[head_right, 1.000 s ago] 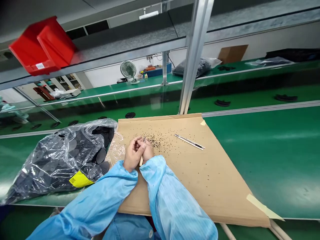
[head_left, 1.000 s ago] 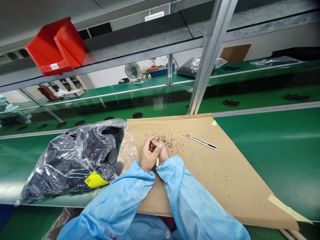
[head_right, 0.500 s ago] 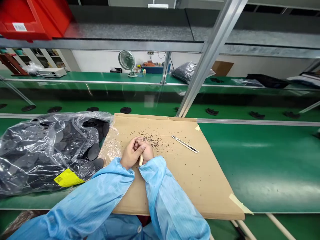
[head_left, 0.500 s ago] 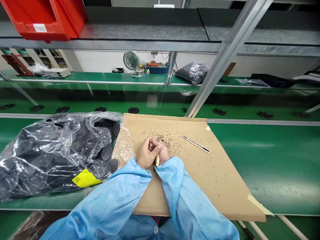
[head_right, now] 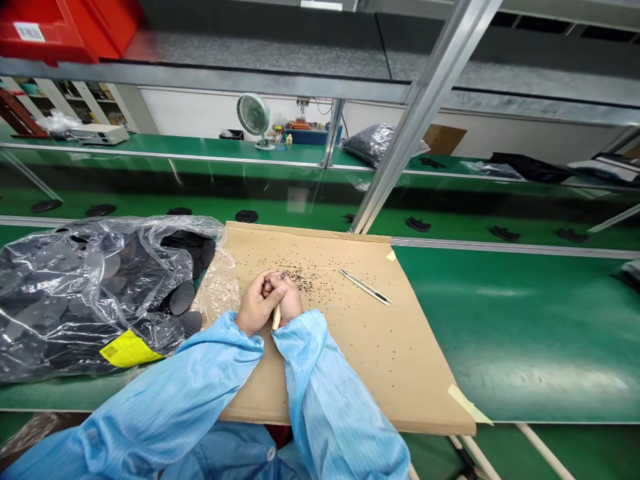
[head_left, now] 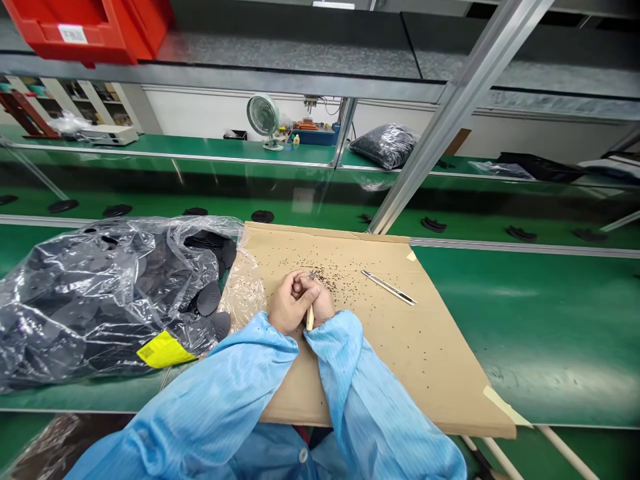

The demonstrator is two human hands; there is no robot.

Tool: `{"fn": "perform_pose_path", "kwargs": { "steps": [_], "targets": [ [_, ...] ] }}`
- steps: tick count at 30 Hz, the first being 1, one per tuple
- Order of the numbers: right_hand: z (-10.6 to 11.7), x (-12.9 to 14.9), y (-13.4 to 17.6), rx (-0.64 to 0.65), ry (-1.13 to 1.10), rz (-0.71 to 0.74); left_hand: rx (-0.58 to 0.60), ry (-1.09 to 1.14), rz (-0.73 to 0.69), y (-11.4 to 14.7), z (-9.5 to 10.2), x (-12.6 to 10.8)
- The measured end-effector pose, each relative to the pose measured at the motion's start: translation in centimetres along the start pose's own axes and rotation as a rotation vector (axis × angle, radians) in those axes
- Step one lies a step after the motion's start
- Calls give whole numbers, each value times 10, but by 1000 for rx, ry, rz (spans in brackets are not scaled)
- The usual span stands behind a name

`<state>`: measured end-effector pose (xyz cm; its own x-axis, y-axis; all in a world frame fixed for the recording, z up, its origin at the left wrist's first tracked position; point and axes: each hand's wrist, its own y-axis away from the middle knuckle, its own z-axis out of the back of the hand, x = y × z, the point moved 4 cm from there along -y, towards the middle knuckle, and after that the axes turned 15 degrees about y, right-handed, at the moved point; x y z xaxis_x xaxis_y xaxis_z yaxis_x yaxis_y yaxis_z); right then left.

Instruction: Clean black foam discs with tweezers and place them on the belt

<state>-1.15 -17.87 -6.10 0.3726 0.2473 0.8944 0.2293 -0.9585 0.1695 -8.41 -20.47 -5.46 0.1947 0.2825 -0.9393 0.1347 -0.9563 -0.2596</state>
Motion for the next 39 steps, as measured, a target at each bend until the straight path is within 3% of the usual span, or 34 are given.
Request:
{"fn": "perform_pose_path", "kwargs": {
  "steps": [19, 39],
  "targets": [
    [-1, -3, -2, 11, -16, 12, 11, 143, 75, -1, -2, 2],
    [0, -6, -3, 7, -19, 18, 21, 137, 80, -1, -1, 3]
  ]
}}
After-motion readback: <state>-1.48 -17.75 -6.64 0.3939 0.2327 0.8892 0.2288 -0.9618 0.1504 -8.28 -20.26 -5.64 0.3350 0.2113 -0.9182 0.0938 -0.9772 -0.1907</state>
